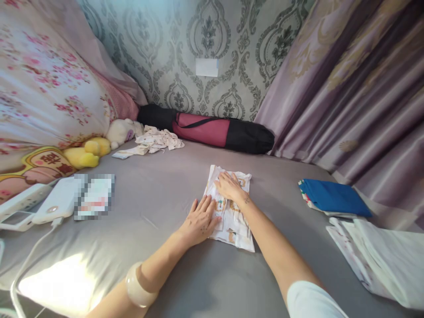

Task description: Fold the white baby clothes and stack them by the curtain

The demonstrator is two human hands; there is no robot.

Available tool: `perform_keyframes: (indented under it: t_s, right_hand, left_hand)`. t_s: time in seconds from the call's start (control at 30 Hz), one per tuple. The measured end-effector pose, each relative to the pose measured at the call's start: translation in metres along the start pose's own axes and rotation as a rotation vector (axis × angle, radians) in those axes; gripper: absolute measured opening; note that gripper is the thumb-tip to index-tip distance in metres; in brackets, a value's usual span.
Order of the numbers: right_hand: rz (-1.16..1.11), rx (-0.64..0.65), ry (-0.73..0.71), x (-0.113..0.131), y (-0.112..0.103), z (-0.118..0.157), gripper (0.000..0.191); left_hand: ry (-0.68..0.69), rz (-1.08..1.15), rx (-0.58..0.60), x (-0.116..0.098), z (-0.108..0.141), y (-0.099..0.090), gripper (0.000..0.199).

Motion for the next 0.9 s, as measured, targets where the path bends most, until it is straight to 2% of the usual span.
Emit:
perform_keyframes:
  t_s: [0.07,0.13,0.2,0.33,0.47,0.6,0.7,0.8,0.9]
  right_hand:
    - [0.023,-0.117,-0.021,0.01,-0.013,-0.01,0.059]
    - [0.02,-0.17,-0.063,0.02,-0.015,-0.021,0.063]
    - [-0.006,-0.131,-0.071,0.024,-0.003,-0.032,0.067]
    - [-0.064,0.005,0.0,0.014,0.027,-0.043,0.071]
    - [-0.089,0.0,-0.015,0.01,0.034,-0.045,0.071]
    - [-0.148,-0.03,-0.024,0.006,0.03,-0.048,0.067]
    - [-0.252,-0.068,0.018,-0.002,0.018,-0.049,0.066]
    - [-0.273,-0.114,0.068,-0.005,0.006,-0.038,0.067]
    - [-0.177,-0.139,0.063,0.006,0.004,-0.021,0.068]
  left_hand:
    - [-0.034,0.045,-0.024,0.005,0.002,-0.006,0.054]
    - [-0.079,0.075,-0.071,0.012,0.003,-0.013,0.049]
    - [-0.117,0.09,-0.106,0.018,0.004,-0.017,0.047]
    - [-0.179,0.097,-0.129,0.03,0.005,-0.019,0.044]
    - [-0.229,0.105,-0.169,0.039,0.004,-0.02,0.04]
    - [-0.206,0.125,-0.237,0.047,0.002,-0.026,0.034]
    - [-0.183,0.149,-0.271,0.052,0.0,-0.03,0.03]
    - [-0.184,0.174,-0.283,0.056,-0.001,-0.033,0.028]
    - [-0.183,0.183,-0.289,0.056,0.0,-0.035,0.028]
Point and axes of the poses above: each hand's wrist, its own z-axis away from the middle knuckle, its own y-axis out of the palm, x = y × z, the point moved 10 cm from there along -z, towards the middle knuckle, and after that the axes turned 4 degrees about -y, right-handed, at the moved point
